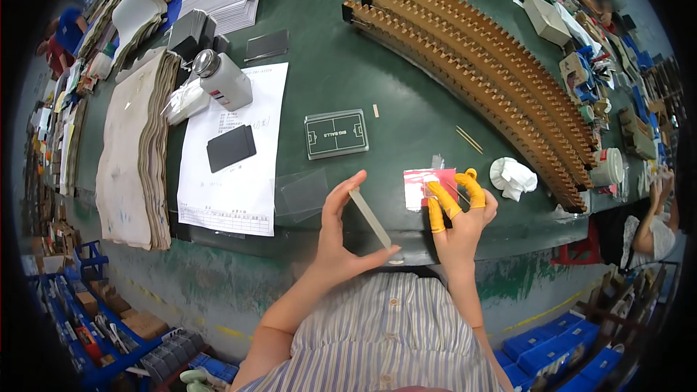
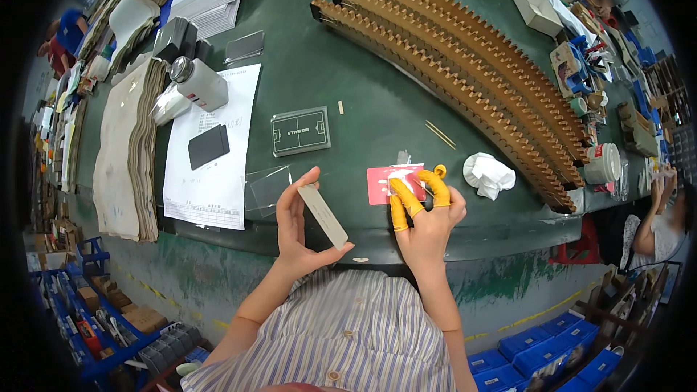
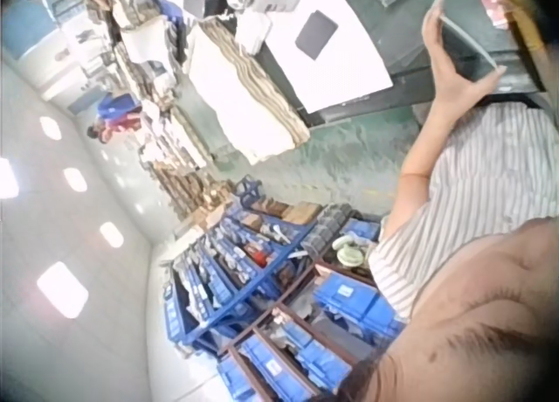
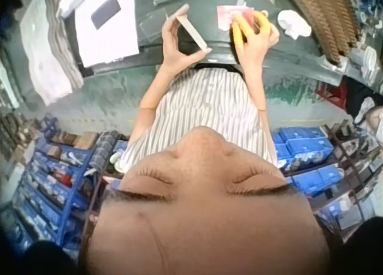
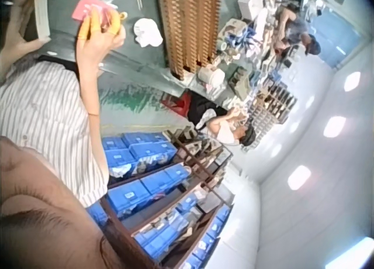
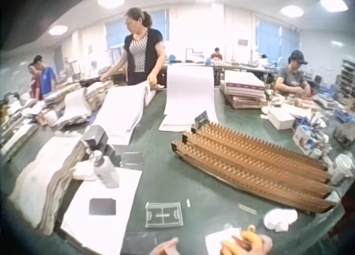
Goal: The person cleans small green circuit boards using a white tissue and a wooden stick. They wipe the surface of the boards and use the stick to clean specific areas, handling the items one at a time on a green workbench.
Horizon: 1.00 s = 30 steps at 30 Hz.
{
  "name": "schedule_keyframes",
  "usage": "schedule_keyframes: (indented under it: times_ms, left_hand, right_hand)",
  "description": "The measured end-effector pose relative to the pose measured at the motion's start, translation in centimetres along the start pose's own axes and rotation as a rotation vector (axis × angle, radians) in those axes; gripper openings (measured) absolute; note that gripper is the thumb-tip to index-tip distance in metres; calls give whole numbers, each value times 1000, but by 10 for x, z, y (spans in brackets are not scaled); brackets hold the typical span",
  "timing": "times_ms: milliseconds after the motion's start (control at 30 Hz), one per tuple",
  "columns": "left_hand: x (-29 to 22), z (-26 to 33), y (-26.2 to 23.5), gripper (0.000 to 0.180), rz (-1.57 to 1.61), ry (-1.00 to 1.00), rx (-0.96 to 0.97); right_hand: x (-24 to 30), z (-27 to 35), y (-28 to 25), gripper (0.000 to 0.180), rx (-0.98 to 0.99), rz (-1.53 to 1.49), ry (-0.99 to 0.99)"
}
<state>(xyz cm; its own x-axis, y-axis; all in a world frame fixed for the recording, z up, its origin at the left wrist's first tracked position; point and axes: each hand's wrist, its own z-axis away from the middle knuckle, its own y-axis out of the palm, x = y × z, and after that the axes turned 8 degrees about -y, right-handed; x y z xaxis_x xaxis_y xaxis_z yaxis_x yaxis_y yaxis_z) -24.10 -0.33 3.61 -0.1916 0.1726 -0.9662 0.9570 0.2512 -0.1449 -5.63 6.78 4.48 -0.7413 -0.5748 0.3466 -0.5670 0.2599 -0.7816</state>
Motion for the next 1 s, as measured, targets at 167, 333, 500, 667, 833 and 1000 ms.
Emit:
schedule_keyframes:
  times_ms: [167, 333, 500, 667, 833, 1000]
  left_hand:
    - [2, -1, 0, 102, -9, 18, 33]
    - [2, -2, 0, 100, -22, 14, 38]
    - [1, -2, 0, 102, -51, 2, 26]
    - [1, -2, 1, 102, -53, -4, 30]
    - [1, -2, 0, 102, -67, -4, 47]
    - [1, -2, 0, 103, -67, 0, 51]
  right_hand:
    - [-1, 2, 2, 26, 6, 5, -5]
    - [0, 0, 1, 26, 26, 47, -13]
    - [3, -2, 0, 25, 37, 37, -1]
    - [3, -2, 0, 25, 72, 56, -12]
    - [5, -4, -1, 25, 95, 67, -15]
    - [4, -3, -1, 26, 83, 67, -26]
